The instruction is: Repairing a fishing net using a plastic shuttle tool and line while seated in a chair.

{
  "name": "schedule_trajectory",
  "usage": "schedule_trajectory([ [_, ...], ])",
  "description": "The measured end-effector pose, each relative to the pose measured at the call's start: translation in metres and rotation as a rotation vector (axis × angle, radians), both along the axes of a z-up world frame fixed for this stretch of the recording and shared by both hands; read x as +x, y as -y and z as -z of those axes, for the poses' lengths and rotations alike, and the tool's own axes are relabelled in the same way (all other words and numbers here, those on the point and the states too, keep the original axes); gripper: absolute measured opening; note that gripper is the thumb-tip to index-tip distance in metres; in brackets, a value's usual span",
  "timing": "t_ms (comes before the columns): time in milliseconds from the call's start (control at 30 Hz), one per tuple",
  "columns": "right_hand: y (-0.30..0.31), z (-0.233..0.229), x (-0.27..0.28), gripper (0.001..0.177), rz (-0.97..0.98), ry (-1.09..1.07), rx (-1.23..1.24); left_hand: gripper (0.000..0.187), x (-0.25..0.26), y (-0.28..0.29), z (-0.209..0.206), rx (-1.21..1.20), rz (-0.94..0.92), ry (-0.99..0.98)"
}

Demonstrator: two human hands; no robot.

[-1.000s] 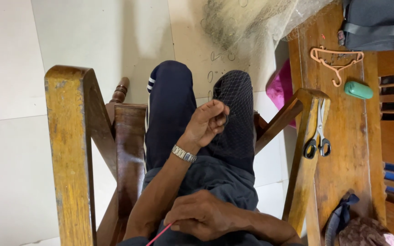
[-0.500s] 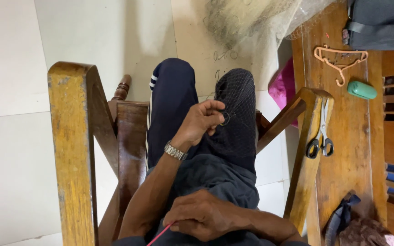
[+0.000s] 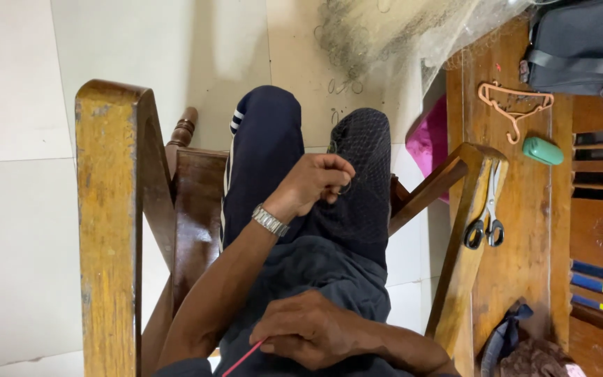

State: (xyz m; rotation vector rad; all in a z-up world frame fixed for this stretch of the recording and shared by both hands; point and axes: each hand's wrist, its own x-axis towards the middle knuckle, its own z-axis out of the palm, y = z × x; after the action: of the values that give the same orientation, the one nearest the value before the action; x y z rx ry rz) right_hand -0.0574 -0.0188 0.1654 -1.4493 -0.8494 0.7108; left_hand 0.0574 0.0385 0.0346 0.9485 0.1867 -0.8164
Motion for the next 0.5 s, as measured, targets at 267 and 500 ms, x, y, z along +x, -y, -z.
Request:
schedule_trajectory([
  [267,-0.003,0.001,0.001,0.013,0.001,-0.013,0.012,0.004,-0.018,0.01,0.023,-0.34,-0.124,-0.076],
  [500,-0.015,0.002,0.003,0.015,-0.027,-0.019,0.051,0.007,-0.036,0.017,0.036,-0.483,-0.318,0.021],
])
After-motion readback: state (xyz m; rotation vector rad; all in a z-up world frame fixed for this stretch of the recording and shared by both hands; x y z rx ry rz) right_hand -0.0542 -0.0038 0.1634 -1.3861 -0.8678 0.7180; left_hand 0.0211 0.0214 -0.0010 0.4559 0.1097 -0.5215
